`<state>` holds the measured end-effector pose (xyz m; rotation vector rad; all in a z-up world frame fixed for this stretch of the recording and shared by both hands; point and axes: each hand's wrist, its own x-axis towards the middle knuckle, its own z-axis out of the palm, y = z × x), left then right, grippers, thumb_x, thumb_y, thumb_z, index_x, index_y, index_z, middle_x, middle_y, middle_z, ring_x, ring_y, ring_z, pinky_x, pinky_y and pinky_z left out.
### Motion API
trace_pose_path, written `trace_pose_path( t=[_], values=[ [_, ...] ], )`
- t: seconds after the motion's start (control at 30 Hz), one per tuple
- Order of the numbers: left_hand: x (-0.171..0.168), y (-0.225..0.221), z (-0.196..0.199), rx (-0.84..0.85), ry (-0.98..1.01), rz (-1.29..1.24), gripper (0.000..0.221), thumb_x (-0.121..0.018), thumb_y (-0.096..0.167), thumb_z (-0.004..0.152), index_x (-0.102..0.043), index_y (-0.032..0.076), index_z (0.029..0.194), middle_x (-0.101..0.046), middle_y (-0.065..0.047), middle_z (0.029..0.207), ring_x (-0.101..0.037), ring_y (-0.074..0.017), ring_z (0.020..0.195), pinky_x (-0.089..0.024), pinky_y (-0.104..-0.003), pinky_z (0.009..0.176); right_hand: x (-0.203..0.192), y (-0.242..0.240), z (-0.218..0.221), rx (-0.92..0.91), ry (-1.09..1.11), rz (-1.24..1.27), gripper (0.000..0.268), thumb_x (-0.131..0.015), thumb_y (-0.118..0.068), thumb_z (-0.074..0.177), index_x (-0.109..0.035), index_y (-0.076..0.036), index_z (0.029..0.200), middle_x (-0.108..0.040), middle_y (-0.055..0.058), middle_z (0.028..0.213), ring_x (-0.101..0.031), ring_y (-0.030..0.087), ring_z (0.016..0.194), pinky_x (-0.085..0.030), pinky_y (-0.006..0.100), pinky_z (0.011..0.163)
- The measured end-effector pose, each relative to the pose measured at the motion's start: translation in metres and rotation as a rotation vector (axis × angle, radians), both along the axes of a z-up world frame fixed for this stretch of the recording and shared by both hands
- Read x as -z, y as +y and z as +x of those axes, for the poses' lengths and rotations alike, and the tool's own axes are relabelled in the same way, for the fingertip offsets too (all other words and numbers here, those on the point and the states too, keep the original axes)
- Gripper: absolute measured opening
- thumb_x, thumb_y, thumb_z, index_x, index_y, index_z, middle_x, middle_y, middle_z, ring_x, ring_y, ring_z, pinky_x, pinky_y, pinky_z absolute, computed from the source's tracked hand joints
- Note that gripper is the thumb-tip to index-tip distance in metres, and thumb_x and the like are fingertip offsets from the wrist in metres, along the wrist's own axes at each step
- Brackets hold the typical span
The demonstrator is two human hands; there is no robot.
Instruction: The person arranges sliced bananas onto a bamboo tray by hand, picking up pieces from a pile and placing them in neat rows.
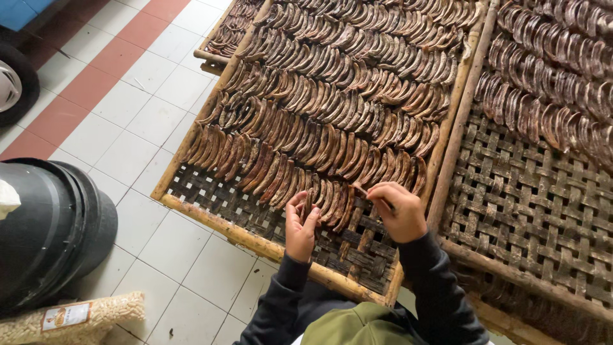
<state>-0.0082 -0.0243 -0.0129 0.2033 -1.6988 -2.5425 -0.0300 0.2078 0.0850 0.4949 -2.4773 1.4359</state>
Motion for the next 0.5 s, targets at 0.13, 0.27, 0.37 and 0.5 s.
trace_pose_path(
  t=[0.13,0.27,0.37,0.5],
  values=[
    [-0.001,-0.003,0.000,-0.015,-0.002,-0.015,0.049,-0.065,0.005,0.095,-0.046,0.006,0.141,-0.056,-0.006,0.117,-0.059,-0.0113,0.098,-0.054,-0.025,0.083,0.011,0.013,-0.002,-0.342,-0.038,0.052,0.017,-0.067,0.009,0.080,-0.070,-0.005,0.089,-0.074,0.006,0.096,-0.073,0.022,0.089,-0.060,0.031,0.077],
    [-0.001,0.000,0.003,-0.009,0.093,-0.167,0.050,-0.069,0.005,0.096,-0.048,0.005,0.141,-0.057,-0.007,0.117,-0.059,-0.0105,0.102,-0.054,-0.026,0.090,0.042,0.022,-0.020,-0.360,-0.046,0.154,0.023,-0.058,0.013,0.078,-0.068,-0.005,0.088,-0.067,0.009,0.102,-0.069,0.025,0.095,-0.058,0.034,0.084],
    [-0.012,0.006,0.011,0.076,0.034,-0.375,0.059,-0.078,0.008,0.087,-0.049,0.006,0.138,-0.063,-0.008,0.105,-0.063,-0.0127,0.091,-0.055,-0.028,0.082,0.054,0.023,-0.029,-0.328,-0.085,0.261,0.028,-0.054,0.014,0.079,-0.069,-0.005,0.092,-0.064,0.011,0.108,-0.067,0.027,0.098,-0.057,0.035,0.087],
    [-0.024,0.016,0.016,0.158,0.063,-0.421,0.057,-0.077,0.009,0.086,-0.052,0.006,0.137,-0.067,-0.008,0.109,-0.068,-0.0152,0.096,-0.057,-0.031,0.085,0.058,0.011,-0.035,-0.305,-0.123,0.234,0.031,-0.057,0.012,0.077,-0.070,-0.005,0.100,-0.065,0.012,0.108,-0.068,0.029,0.097,-0.056,0.036,0.088]
  ],
)
